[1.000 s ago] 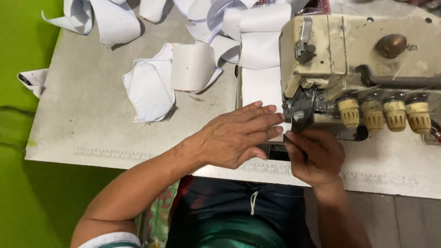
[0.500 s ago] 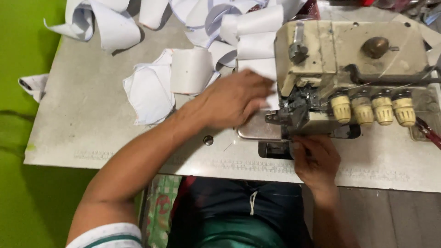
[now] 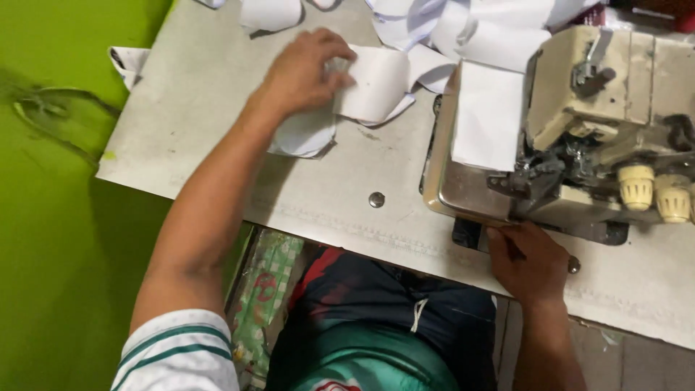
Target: Sewing fabric pieces using an overlock machine and then performing maintenance/adjustments on the machine's internal components.
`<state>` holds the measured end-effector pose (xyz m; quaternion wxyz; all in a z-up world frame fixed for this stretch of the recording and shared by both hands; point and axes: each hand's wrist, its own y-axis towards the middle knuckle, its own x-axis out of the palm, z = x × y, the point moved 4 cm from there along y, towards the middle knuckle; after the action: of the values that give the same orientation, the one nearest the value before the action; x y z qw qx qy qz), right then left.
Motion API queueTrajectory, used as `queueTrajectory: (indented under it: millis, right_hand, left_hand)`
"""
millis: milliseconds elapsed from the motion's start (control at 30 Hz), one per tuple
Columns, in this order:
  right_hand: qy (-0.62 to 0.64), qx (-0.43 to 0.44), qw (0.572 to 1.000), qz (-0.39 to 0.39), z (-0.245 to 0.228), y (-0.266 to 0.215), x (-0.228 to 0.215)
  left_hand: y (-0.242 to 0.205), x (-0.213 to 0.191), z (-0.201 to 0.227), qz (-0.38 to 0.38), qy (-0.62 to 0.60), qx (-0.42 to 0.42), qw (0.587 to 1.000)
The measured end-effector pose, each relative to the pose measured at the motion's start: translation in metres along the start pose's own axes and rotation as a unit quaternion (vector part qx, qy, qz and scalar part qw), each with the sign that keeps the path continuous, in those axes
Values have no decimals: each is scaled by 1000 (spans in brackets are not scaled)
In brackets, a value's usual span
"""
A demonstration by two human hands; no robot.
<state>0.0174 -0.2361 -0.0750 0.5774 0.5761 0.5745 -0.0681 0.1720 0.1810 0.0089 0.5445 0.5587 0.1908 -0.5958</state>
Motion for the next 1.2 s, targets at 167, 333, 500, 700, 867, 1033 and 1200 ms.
queueTrajectory:
  millis: [167,333,500,700,867,1033,1200]
  right_hand:
    - [-60,143,983,-95,14,-11,6]
    - [-100,153,980,-83,13,-15,4]
    - [-73,-21,996,54,1,-11,4]
    - [-21,-57,996,59,-11,-5,1]
    - [1,-52,996,71,-2,-12,1]
    - [10,-52,995,80,-3,-11,-2]
    - [2,-62,995,76,-6,-6,-1]
  left_hand:
    - [-39,-12,51,-250,19,-184,950]
    - [-82,-5,-1,-248,46,-271,929]
    - [-112,-20,-36,-158,-39,-290,943]
    - [-100,-41,-44,-88,40,-271,958]
    - [-95,-49,-80,-100,1,-388,916]
    - [-105,-82,-101,-96,-63,-406,906]
    - [-135,-53,-178,-34,-44,-396,917]
